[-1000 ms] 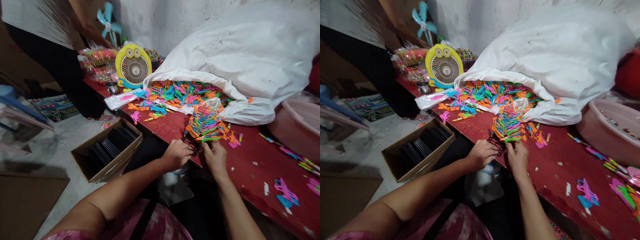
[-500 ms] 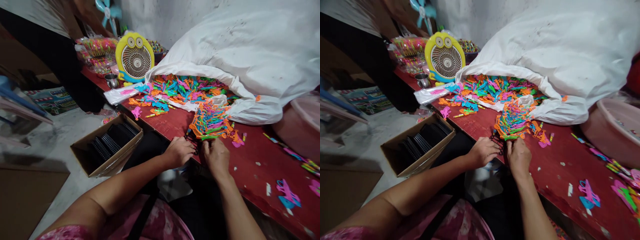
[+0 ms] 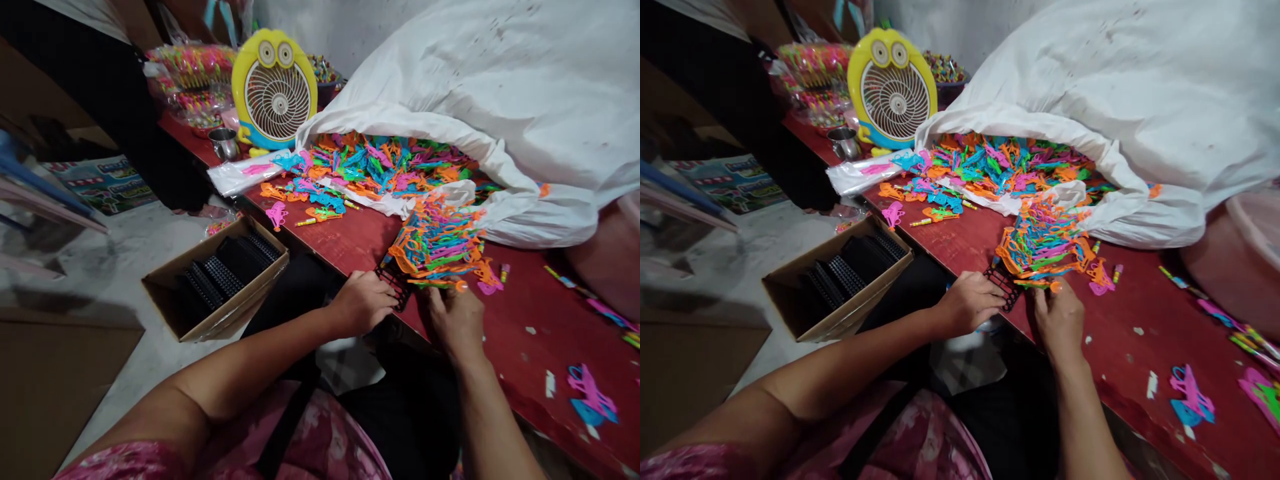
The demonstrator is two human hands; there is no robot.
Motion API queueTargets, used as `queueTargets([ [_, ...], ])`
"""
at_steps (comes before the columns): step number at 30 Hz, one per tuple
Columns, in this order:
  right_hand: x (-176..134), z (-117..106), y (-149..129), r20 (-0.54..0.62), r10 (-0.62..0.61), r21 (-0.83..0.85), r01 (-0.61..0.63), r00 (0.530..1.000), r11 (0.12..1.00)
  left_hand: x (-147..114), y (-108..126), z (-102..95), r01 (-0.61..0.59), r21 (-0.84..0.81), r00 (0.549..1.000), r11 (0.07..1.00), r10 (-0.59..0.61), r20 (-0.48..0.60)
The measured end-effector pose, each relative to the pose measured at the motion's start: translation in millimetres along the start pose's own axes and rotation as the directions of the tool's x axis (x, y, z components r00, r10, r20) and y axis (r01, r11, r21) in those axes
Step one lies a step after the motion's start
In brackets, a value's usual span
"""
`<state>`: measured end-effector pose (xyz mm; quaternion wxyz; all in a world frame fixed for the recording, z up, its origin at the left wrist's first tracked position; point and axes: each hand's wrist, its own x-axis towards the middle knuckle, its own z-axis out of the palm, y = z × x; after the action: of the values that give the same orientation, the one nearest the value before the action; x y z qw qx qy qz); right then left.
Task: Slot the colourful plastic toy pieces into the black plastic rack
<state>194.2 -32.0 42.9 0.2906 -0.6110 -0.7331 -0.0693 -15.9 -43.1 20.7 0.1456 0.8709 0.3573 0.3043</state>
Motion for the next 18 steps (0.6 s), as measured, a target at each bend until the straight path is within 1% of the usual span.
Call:
queueTargets([
  [3,-3.6,0.2,2.3,-0.006,0.045,0.063,-0.044,0.999,0.997,-2.2,1.0,-0.6,0.010,-0.025,1.000,1.000,-0.010,-0.010],
  [7,-10.6,-3.2,-2.8,-0.027,0.181,0.194,-0.173,0.983,0.966,-2.6,1.0,0.1,-0.003,-0.043,1.000,0.999,0.002,-0.024],
  [9,-12.1,-5.1,-4.6,-0.036,0.227,0.257,-0.210,0.973,0.943,-2.2,0.1,1.2,-0.008,-0.034,0.999,0.999,0.007,-0.031],
  [14,-9.8,-2.1,-4.3,-0.013,0.227,0.331,-0.210,0.974,0.920,-0.4,-1.0,2.4,0.009,-0.011,1.000,1.000,-0.009,-0.016],
  [16,-8.9,0.4,-4.6,-0.016,0.211,0.321,-0.195,0.977,0.927,0.2,-0.5,1.4,0.007,-0.009,1.000,1.000,-0.007,-0.009],
  [18,-8.2,1.5,-6.1,-0.035,0.169,0.274,-0.153,0.985,0.949,0.6,0.2,0.1,0.006,-0.008,1.000,1.000,-0.006,-0.008],
])
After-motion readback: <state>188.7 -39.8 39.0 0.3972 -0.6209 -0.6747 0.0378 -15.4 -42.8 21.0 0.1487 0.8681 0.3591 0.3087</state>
